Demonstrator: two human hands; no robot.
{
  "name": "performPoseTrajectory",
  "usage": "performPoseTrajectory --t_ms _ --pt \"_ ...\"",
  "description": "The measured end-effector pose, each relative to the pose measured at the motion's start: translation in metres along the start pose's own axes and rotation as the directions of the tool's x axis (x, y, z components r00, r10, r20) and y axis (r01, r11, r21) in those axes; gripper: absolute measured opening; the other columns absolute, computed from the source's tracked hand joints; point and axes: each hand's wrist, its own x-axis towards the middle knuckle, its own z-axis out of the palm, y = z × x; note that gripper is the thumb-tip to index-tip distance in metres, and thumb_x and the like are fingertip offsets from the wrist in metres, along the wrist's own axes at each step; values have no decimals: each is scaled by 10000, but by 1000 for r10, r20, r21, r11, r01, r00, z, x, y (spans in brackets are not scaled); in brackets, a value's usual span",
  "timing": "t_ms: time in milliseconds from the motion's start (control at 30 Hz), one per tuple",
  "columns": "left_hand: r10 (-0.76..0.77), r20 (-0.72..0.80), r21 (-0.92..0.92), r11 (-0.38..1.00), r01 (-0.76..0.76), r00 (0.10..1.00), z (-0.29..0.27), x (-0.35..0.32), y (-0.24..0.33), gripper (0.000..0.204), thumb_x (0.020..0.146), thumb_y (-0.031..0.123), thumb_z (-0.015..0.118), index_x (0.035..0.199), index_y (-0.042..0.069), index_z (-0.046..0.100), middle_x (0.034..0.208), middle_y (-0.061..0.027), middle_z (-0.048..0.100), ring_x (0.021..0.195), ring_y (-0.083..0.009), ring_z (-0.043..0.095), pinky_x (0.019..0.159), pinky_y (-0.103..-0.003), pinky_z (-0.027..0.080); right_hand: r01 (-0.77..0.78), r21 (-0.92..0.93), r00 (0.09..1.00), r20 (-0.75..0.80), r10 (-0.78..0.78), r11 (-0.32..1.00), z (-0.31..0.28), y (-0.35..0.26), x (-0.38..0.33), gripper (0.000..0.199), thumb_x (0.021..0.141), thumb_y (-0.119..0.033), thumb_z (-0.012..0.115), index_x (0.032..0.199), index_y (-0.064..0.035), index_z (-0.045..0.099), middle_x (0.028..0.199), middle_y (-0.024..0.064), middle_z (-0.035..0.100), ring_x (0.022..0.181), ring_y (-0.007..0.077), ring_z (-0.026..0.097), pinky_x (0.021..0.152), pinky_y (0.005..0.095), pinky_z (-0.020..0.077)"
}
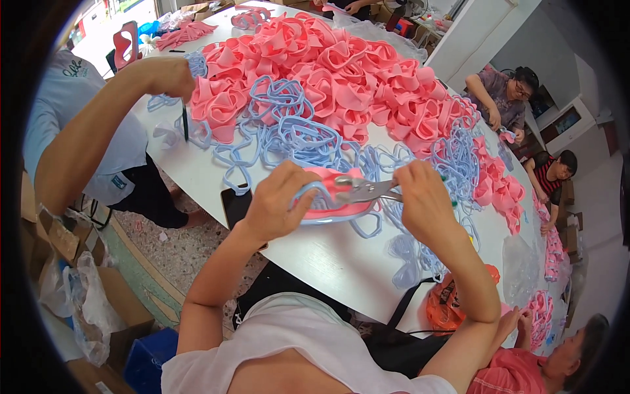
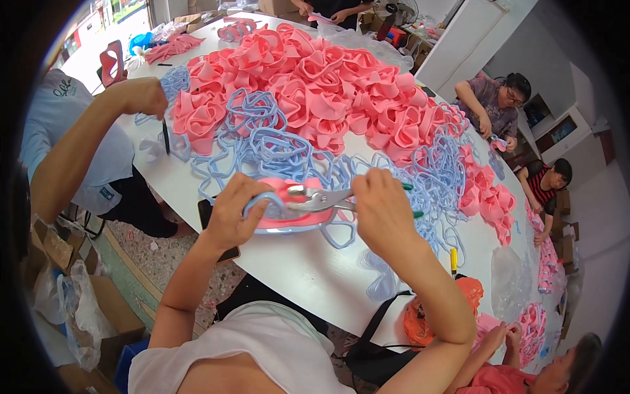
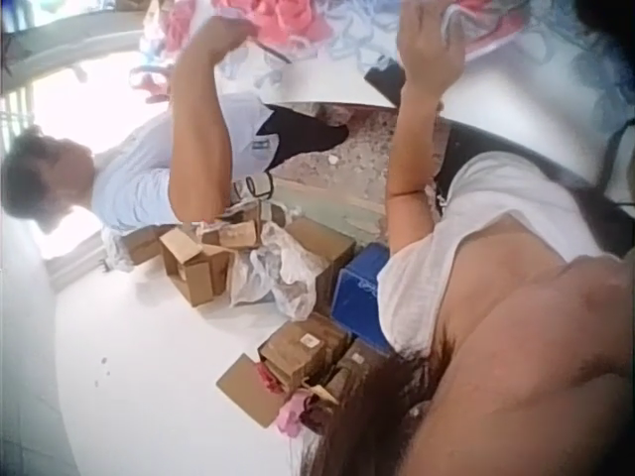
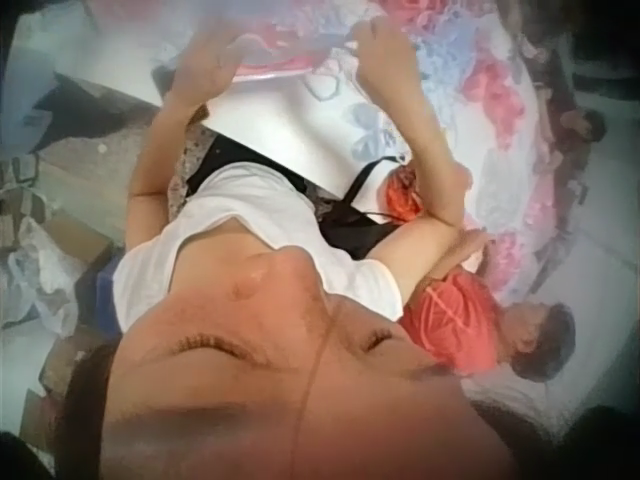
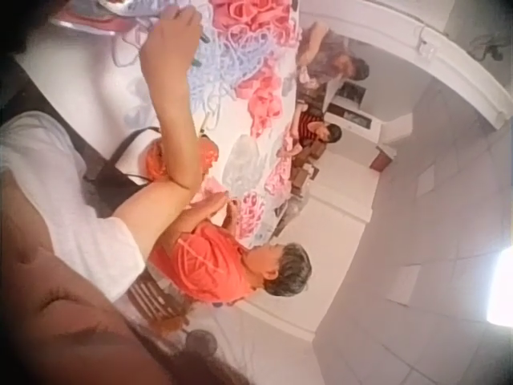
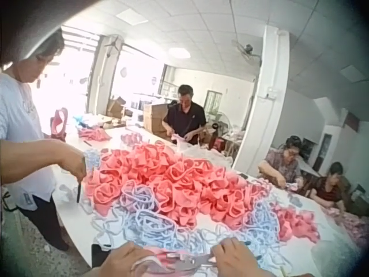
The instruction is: Assembling pink and blue rubber/plastic components for sports gear at a workshop table.
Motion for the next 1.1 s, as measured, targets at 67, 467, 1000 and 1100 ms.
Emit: performPoseTrajectory --t_ms 67,467,1000,1100 --pt "-16 -52 10 1000 17 999 -12 -2 -14 217 797 15 670 1012 11 646 896 -126 576 785 -274 576 670 -352 474 -69 18 997 39 69 997 -4 4 -14 136 762 -28 575 885 -18 519 835 151 535 765 342 531 709 435 436" --pt "-73 -123 -206 977 47 990 -27 -11 -32 219 926 227 640 1042 48 691 935 -62 528 820 -177 504 714 -278 423 -340 61 816 515 263 938 126 -66 -122 323 722 -189 705 960 -26 559 901 140 599 901 326 612 707 440 520" --pt "-221 -21 -314 927 203 975 -21 -5 -33 189 938 186 621 1046 45 685 938 -46 514 846 -152 482 727 -267 406 -85 5 768 637 62 996 128 -64 -118 229 757 -88 630 939 27 553 891 166 584 845 287 611 615 331 549" --pt "-346 -36 -272 906 324 937 -22 -3 -34 175 938 149 606 1039 24 676 937 -40 502 850 -144 480 748 -260 402 -61 -15 816 576 58 998 121 -66 -119 193 746 -75 621 897 15 542 873 159 578 815 260 607 577 318 540"
